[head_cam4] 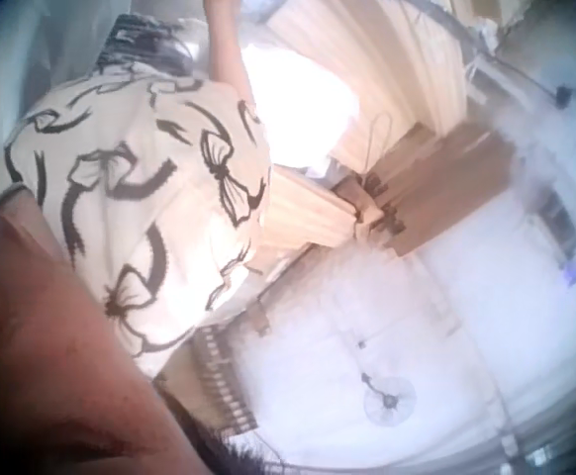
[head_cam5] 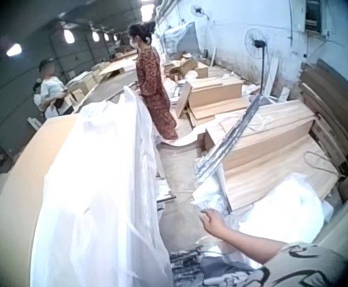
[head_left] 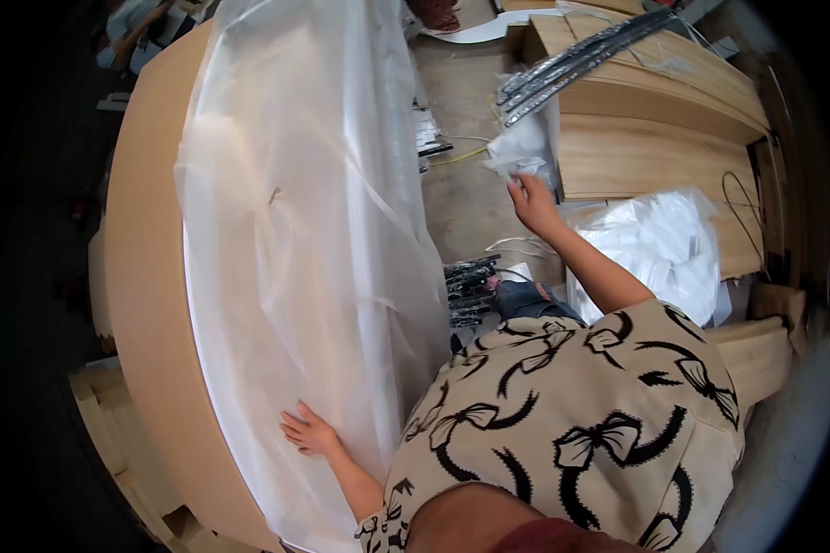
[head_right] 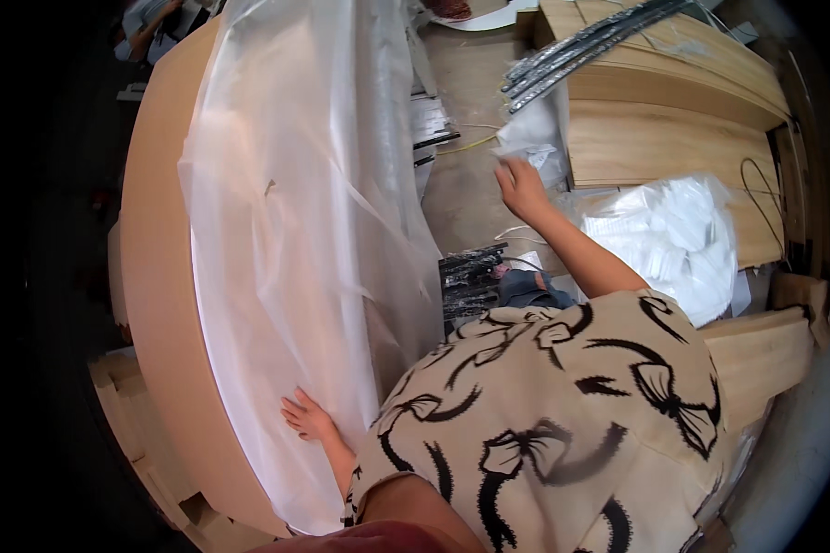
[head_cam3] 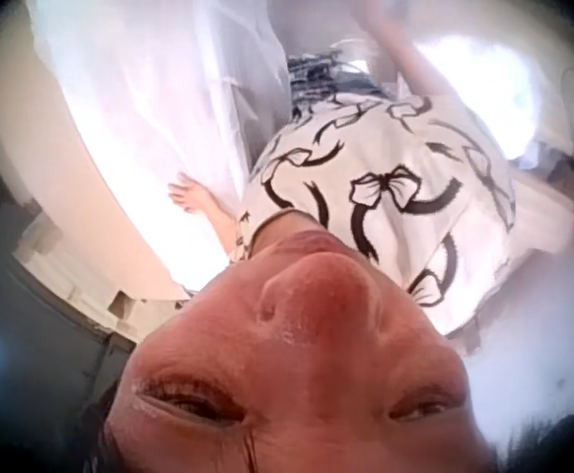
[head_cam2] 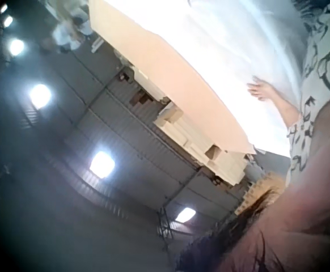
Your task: The person packages furniture components into a cardboard box by placing wooden boards, wrapped metal rails, and protective foam sheets inside it.
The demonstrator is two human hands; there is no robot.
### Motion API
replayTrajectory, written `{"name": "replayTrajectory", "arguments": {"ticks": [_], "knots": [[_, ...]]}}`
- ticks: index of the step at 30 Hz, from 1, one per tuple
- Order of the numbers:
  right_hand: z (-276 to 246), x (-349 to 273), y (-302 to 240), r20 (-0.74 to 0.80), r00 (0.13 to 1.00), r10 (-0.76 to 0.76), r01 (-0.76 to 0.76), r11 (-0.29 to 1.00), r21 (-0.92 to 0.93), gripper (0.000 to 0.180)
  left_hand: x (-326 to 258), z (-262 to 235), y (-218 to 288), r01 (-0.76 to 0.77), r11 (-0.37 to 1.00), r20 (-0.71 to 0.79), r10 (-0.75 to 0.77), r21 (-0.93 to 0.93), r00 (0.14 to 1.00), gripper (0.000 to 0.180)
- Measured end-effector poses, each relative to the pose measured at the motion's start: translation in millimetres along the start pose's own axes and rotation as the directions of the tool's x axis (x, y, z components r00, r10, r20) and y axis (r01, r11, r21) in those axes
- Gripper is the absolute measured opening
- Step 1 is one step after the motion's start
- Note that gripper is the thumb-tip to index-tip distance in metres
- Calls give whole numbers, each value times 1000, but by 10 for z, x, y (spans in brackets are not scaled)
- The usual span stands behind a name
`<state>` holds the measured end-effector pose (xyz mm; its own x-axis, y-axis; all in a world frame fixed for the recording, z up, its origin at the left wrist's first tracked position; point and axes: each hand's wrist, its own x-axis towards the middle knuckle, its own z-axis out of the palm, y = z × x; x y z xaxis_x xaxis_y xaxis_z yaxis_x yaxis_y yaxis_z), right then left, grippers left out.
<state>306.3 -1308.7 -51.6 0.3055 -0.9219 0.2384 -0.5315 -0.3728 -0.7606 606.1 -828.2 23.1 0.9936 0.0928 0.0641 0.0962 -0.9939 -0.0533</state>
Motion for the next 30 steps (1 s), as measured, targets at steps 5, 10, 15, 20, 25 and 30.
{"name": "replayTrajectory", "arguments": {"ticks": [5,10,15,20,25,30], "knots": [[-723,-1303,490,473,866,160,26,932,-362,28,154,-71,-6,7,1000,-25,-7,-8,1000,67],[-1063,-1782,767,649,602,466,-80,843,-531,34,403,-136,-20,-10,1000,-48,9,-17,999,67],[-1325,-1472,1243,542,651,531,-165,796,-582,33,642,-309,-51,-169,945,108,206,-282,973,68],[-1046,-685,1646,393,724,567,-381,804,-456,34,361,-945,798,-300,746,140,464,-594,875,62],[-388,178,2265,362,721,591,-534,806,-254,34,105,-877,1608,-400,725,241,606,-561,758,61],[179,1006,2836,370,536,759,-814,581,-12,27,394,-19,1337,-672,724,278,685,-155,673,67]]}}
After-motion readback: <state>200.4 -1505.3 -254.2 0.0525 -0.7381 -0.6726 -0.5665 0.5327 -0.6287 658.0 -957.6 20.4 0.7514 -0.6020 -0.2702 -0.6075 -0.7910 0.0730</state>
